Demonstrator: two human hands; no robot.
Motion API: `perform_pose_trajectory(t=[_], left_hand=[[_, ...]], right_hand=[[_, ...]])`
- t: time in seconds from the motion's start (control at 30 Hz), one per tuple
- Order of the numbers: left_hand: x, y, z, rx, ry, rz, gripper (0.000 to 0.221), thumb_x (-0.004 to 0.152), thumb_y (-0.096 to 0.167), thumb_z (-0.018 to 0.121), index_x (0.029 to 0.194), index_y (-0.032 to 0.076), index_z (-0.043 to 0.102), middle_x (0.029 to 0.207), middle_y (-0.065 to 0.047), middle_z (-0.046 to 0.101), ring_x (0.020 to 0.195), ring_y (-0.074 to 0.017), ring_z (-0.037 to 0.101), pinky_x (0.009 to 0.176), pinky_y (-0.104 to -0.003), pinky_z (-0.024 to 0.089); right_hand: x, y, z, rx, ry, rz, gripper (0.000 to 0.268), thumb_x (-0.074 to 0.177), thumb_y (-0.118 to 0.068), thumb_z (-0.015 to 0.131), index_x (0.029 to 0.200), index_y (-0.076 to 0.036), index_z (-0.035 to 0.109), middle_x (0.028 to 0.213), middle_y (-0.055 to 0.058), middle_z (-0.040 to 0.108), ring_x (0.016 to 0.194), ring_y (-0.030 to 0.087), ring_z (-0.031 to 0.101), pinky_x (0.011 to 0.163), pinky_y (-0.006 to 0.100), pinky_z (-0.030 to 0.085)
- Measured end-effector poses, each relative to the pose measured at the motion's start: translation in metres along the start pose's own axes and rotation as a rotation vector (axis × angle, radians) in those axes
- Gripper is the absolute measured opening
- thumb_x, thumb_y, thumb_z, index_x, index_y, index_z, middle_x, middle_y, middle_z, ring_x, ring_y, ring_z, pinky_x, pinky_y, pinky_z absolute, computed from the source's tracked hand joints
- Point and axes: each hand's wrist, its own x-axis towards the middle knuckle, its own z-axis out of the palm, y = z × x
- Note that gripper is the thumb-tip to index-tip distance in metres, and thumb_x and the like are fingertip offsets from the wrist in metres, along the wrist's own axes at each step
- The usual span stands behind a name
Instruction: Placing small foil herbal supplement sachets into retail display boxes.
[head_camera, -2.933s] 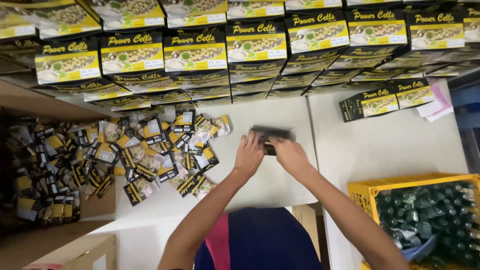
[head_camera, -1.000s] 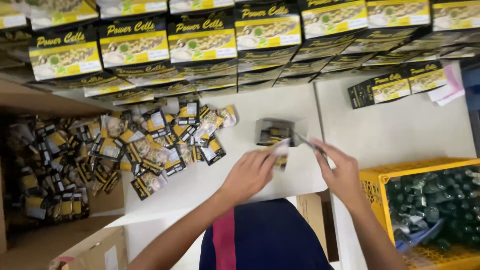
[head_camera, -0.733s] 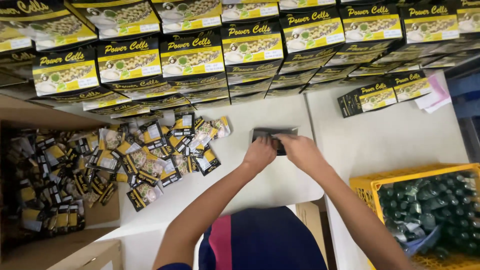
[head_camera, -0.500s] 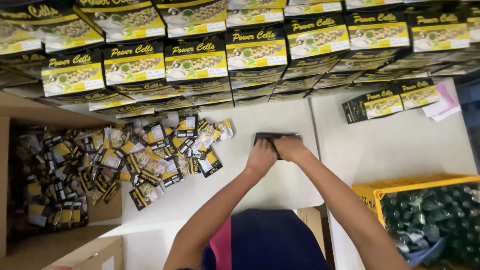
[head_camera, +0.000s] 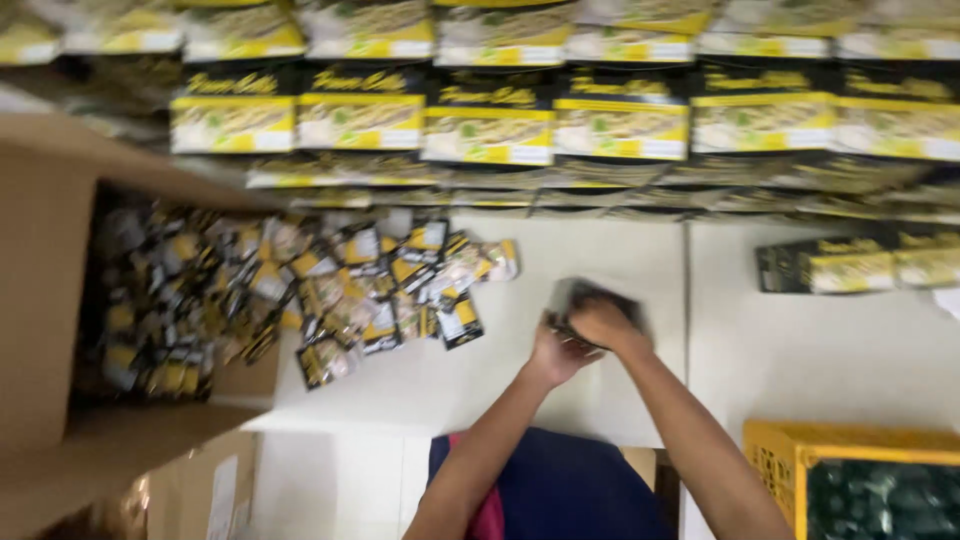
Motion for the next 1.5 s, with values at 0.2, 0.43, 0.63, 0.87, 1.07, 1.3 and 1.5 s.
perform_pose_trajectory(t=[0.2, 0.43, 0.63, 0.87, 1.07, 1.3, 1.5], left_hand=[[-0.001, 0.008, 0.011, 0.127, -0.089, 0.055, 0.095, 0.096, 0.075, 0.019, 0.152, 0.000, 0.038, 0.155, -0.027, 0.045, 0.145, -0.0437, 0.043, 0.118, -0.062, 0.036], [-0.059, 0.081, 0.015, 1.388, 0.426, 0.335, 0.079, 0.102, 0.064, 0.032, 0.126, -0.006, 0.059, 0.128, -0.033, 0.068, 0.119, -0.0478, 0.067, 0.102, -0.059, 0.054], [-0.076, 0.154, 0.021, 2.693, 0.636, 1.360, 0.068, 0.092, 0.045, 0.041, 0.150, 0.010, 0.044, 0.158, -0.019, 0.031, 0.153, -0.0348, 0.019, 0.123, -0.056, 0.014], [-0.139, 0.086, -0.047, 2.817, -0.114, 0.964, 0.068, 0.095, 0.036, 0.049, 0.152, 0.000, 0.038, 0.164, -0.025, 0.026, 0.156, -0.0401, 0.012, 0.123, -0.059, 0.005], [-0.169, 0.084, -0.130, 2.836, -0.046, 0.991, 0.067, 0.101, 0.035, 0.050, 0.159, 0.004, 0.037, 0.169, -0.018, 0.028, 0.161, -0.0310, 0.015, 0.131, -0.051, 0.009], [-0.206, 0.067, -0.076, 2.741, 0.252, 0.858, 0.084, 0.092, 0.051, 0.049, 0.159, 0.004, 0.027, 0.167, -0.019, 0.022, 0.152, -0.0351, 0.016, 0.121, -0.058, 0.011], [-0.178, 0.071, -0.115, 2.967, 0.135, 1.254, 0.066, 0.097, 0.033, 0.055, 0.145, -0.010, 0.042, 0.151, -0.035, 0.042, 0.139, -0.0472, 0.044, 0.113, -0.055, 0.038]], right_hand=[[0.004, 0.000, 0.017, 0.415, 0.189, 0.121, 0.040, 0.101, -0.024, 0.041, 0.109, 0.004, 0.068, 0.110, 0.031, 0.067, 0.103, 0.049, 0.064, 0.091, 0.055, 0.049], [-0.062, -0.036, -0.103, 0.721, 0.192, 0.345, 0.037, 0.101, -0.030, 0.052, 0.115, -0.002, 0.071, 0.117, 0.027, 0.069, 0.112, 0.046, 0.062, 0.098, 0.049, 0.049], [-0.135, -0.121, -0.202, 0.751, 0.620, 0.158, 0.032, 0.095, -0.025, 0.063, 0.113, 0.000, 0.071, 0.112, 0.021, 0.072, 0.103, 0.041, 0.068, 0.088, 0.046, 0.053], [-0.107, -0.169, -0.095, 0.937, 0.554, 0.155, 0.032, 0.099, -0.023, 0.058, 0.126, -0.008, 0.067, 0.130, 0.013, 0.068, 0.119, 0.032, 0.066, 0.101, 0.038, 0.052], [-0.070, -0.166, 0.001, 0.330, 0.497, -0.028, 0.060, 0.102, -0.037, 0.044, 0.155, -0.011, 0.036, 0.163, 0.015, 0.028, 0.150, 0.041, 0.022, 0.120, 0.051, 0.020], [-0.092, -0.196, -0.007, 0.184, 0.511, 0.181, 0.074, 0.094, -0.050, 0.048, 0.157, -0.016, 0.032, 0.167, 0.015, 0.018, 0.148, 0.048, 0.013, 0.117, 0.065, 0.011], [-0.102, -0.176, 0.022, 0.440, 0.449, 0.195, 0.049, 0.092, -0.035, 0.068, 0.127, -0.005, 0.050, 0.162, 0.022, 0.028, 0.152, 0.047, 0.020, 0.121, 0.057, 0.021]])
